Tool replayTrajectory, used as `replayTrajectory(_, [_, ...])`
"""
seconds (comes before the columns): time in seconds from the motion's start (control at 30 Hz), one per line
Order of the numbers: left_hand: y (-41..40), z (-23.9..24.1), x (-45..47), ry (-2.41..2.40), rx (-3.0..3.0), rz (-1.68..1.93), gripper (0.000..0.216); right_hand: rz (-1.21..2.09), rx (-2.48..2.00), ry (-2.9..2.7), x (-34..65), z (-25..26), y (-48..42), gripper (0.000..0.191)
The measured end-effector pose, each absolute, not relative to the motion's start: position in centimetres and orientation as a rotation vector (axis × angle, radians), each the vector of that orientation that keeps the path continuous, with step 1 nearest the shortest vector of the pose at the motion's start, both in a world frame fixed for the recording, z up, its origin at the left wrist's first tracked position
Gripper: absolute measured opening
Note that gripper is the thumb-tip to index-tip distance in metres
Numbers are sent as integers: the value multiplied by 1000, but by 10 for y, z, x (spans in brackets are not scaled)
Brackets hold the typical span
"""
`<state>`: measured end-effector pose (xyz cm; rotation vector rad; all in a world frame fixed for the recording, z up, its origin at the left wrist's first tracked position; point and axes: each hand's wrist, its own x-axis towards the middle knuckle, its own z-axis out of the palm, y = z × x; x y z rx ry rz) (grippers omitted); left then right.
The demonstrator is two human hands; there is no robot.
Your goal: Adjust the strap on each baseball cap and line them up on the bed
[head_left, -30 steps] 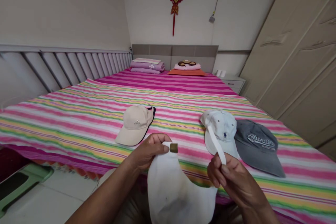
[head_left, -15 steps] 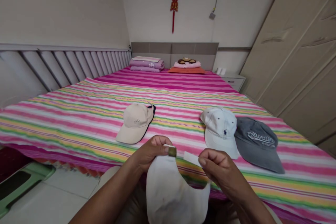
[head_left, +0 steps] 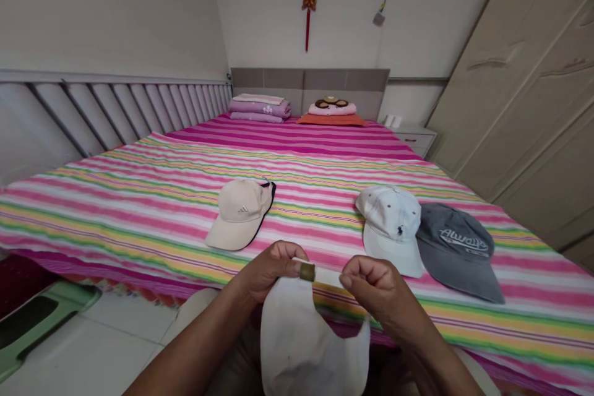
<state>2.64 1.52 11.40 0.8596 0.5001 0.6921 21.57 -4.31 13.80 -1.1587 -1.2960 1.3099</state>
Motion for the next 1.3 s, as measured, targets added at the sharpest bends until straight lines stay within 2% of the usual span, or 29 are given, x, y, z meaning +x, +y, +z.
replayTrajectory(0.7, [6, 119, 32, 549, 1032, 745, 22, 1335, -1205, -1393, 213, 133, -45, 26])
replayTrajectory(0.93, [5, 111, 33, 542, 1204, 903, 12, 1340, -1214, -1347, 212, 130, -45, 28])
replayTrajectory(1.17, [4, 102, 28, 412, 1332, 908, 26, 1371, -1172, -1233, 209, 124, -46, 28])
replayTrajectory(1.3, [3, 102, 30, 434, 1442, 979, 25, 1394, -1151, -1203, 208, 121, -47, 28])
